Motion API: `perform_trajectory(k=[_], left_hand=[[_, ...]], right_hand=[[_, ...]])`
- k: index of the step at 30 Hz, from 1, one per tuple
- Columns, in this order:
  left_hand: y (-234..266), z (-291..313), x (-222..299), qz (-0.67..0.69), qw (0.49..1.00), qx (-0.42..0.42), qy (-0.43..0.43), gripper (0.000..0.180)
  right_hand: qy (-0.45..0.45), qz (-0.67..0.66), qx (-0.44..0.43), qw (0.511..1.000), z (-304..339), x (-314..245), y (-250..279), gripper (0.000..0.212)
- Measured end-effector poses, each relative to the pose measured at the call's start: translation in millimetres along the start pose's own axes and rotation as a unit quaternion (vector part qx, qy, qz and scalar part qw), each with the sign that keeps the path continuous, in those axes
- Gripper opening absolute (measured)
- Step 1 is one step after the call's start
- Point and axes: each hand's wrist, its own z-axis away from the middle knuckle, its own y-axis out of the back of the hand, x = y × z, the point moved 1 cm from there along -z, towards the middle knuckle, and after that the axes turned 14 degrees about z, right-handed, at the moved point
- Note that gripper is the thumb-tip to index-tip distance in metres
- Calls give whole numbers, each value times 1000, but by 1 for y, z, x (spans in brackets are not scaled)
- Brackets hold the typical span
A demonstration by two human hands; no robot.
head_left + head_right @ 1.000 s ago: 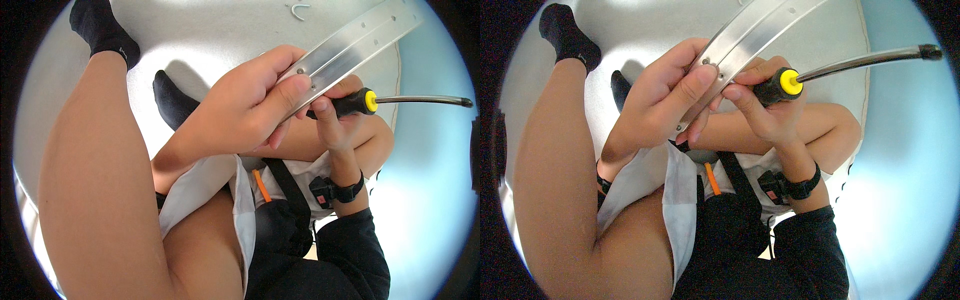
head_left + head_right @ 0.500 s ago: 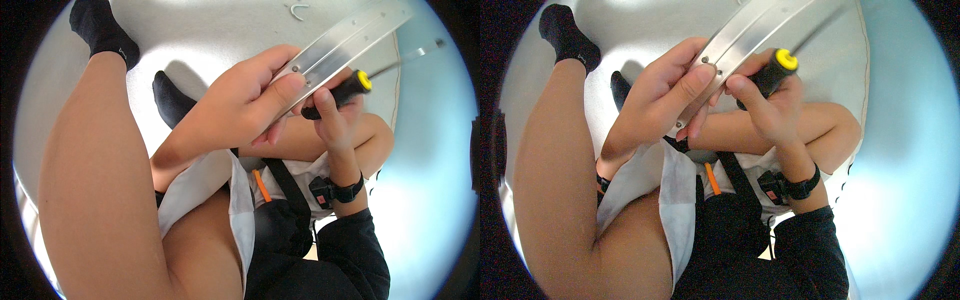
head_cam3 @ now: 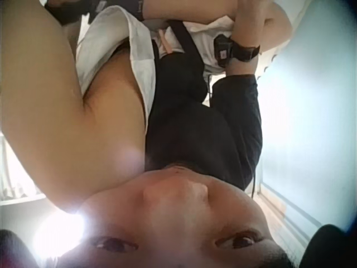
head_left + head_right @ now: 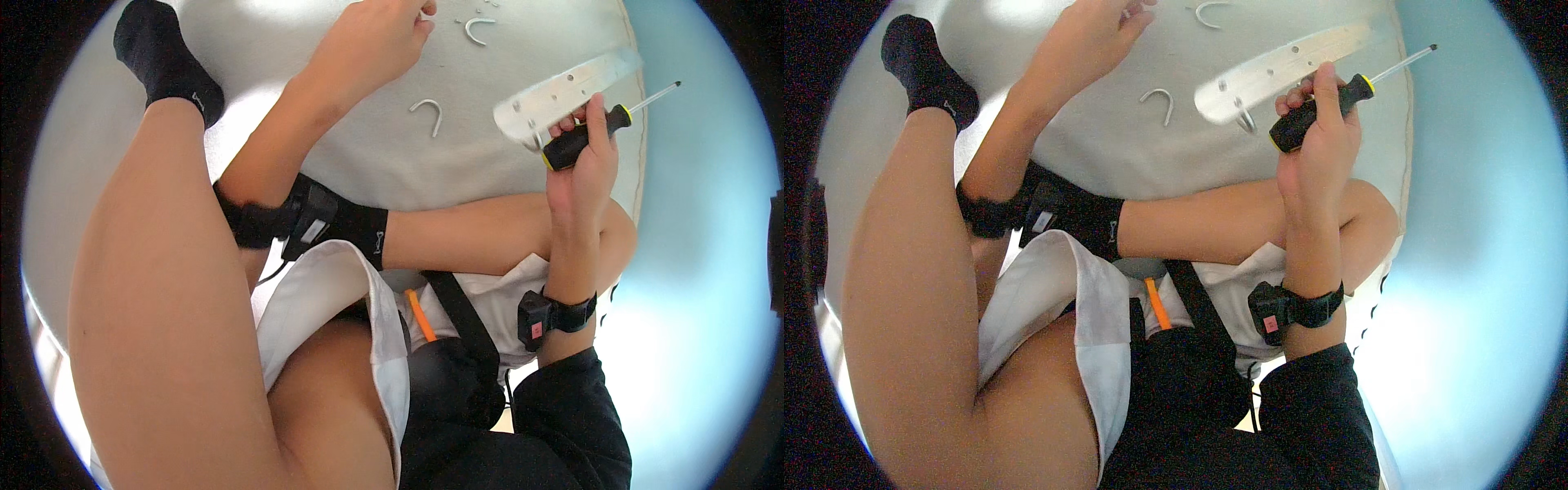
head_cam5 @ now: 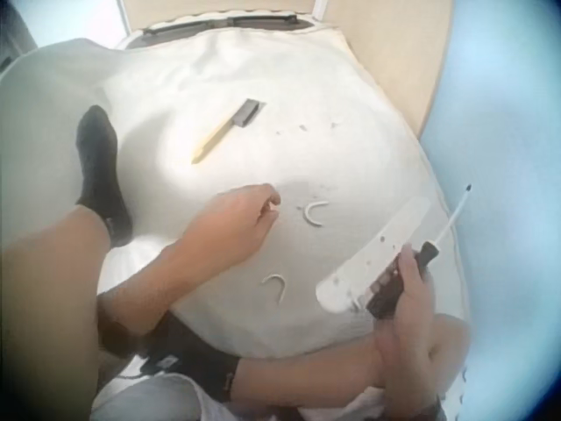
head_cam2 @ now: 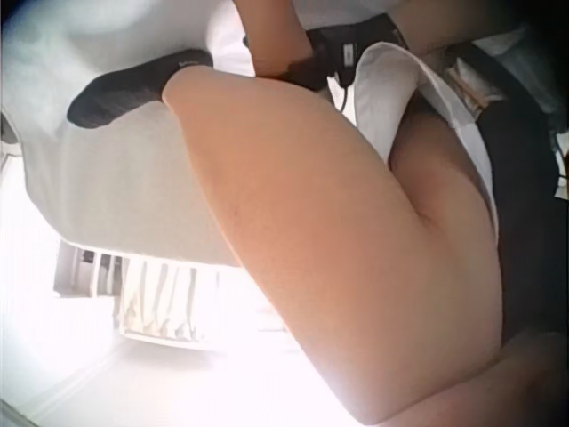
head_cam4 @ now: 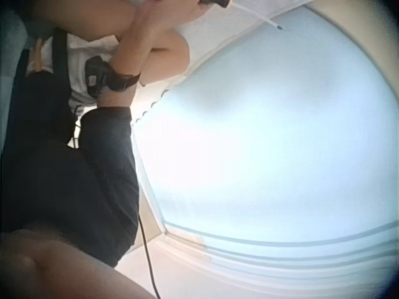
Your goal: The person assembles a metal furniture component by placing small hooks into pre-drilled holes in a metal bracket and using a screwdriver to tighten screws into them.
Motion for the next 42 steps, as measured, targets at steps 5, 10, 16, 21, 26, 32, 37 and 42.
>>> perform_trajectory(k=[5, 10, 16, 21, 26, 32, 37, 42], left_hand=[[-28, -15, -18, -10, 999, 4, -47, 22], [-36, -19, -34, -6, 996, 44, -75, 18], [-6, 24, 10, 403, 911, 22, 82, 22], [-5, 58, 31, 351, 933, 17, -73, 25], [-6, 73, 45, 269, 961, 41, -47, 17], [-7, 74, 51, 196, 977, 42, -78, 12], [-7, 75, 53, 190, 973, 73, -112, 12], [-10, 75, 48, 200, 970, 74, -116, 14]], right_hand=[[-22, 29, -13, 999, -5, 15, -9, 21], [-47, 57, -84, 994, 0, 19, -22, 27], [-77, 60, -131, 986, 12, 20, -27, 27], [-38, 54, -232, 971, 17, 23, -26, 17], [-10, 70, -266, 961, 21, 26, -23, 12], [37, 105, -297, 948, 22, 23, -21, 11], [56, 94, -302, 947, 24, 20, -26, 11], [72, 78, -290, 951, 23, 24, -26, 15]])
